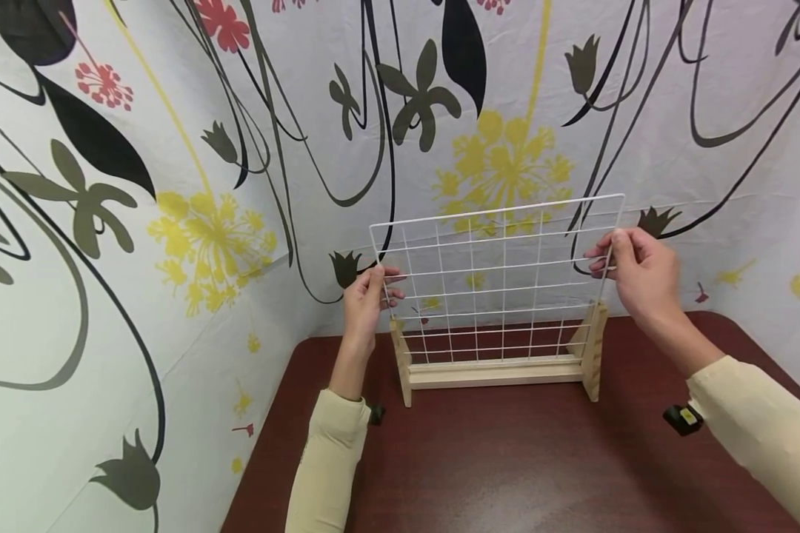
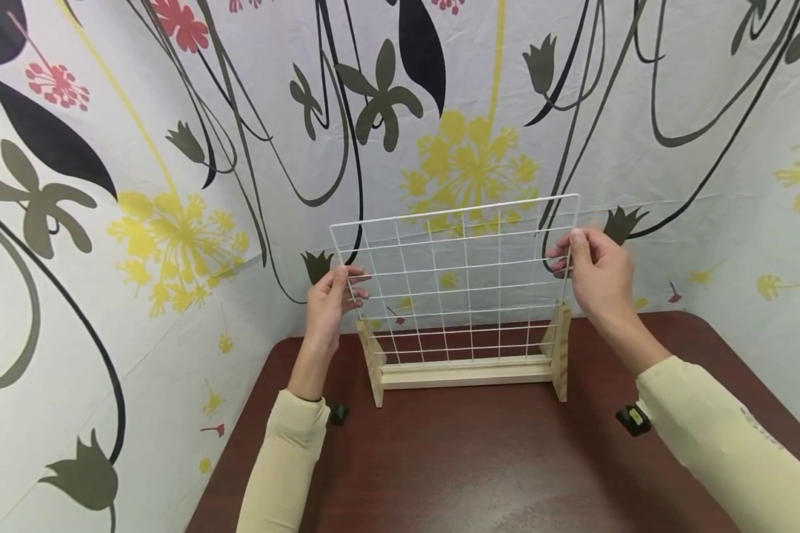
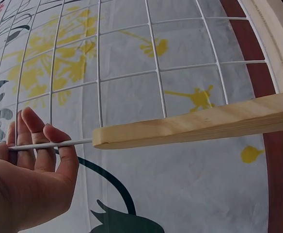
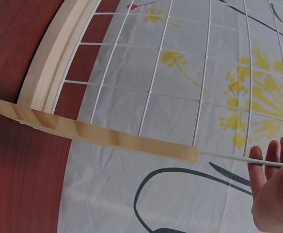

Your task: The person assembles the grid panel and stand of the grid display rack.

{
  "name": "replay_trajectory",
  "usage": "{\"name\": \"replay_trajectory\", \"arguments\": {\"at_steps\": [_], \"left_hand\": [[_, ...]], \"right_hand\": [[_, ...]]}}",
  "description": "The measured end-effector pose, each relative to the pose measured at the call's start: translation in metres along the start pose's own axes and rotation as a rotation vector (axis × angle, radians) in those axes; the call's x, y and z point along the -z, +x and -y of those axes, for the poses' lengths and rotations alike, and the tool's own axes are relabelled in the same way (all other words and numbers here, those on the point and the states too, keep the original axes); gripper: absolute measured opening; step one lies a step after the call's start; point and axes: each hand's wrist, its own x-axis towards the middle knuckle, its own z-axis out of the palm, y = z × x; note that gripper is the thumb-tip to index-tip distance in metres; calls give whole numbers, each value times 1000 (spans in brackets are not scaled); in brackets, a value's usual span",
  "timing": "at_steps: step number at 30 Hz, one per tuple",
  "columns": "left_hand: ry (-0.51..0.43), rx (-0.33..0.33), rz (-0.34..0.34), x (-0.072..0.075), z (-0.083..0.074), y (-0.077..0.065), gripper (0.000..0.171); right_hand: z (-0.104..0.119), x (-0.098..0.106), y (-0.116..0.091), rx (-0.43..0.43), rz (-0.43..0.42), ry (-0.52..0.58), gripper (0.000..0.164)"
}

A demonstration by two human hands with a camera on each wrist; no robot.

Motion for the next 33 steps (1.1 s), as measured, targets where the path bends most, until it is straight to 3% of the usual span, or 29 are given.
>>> {"name": "replay_trajectory", "arguments": {"at_steps": [13, 20, 33], "left_hand": [[20, -3, -22, -1, 10, -5, 42], [11, 7, -24, -1, 11, -6, 42], [20, 0, -34, -1, 16, -9, 43]], "right_hand": [[-14, 4, -7, -15, 22, -63, 39], [-16, 3, -9, 25, 9, -145, 39], [-19, -4, -13, 66, -30, -154, 39]]}}
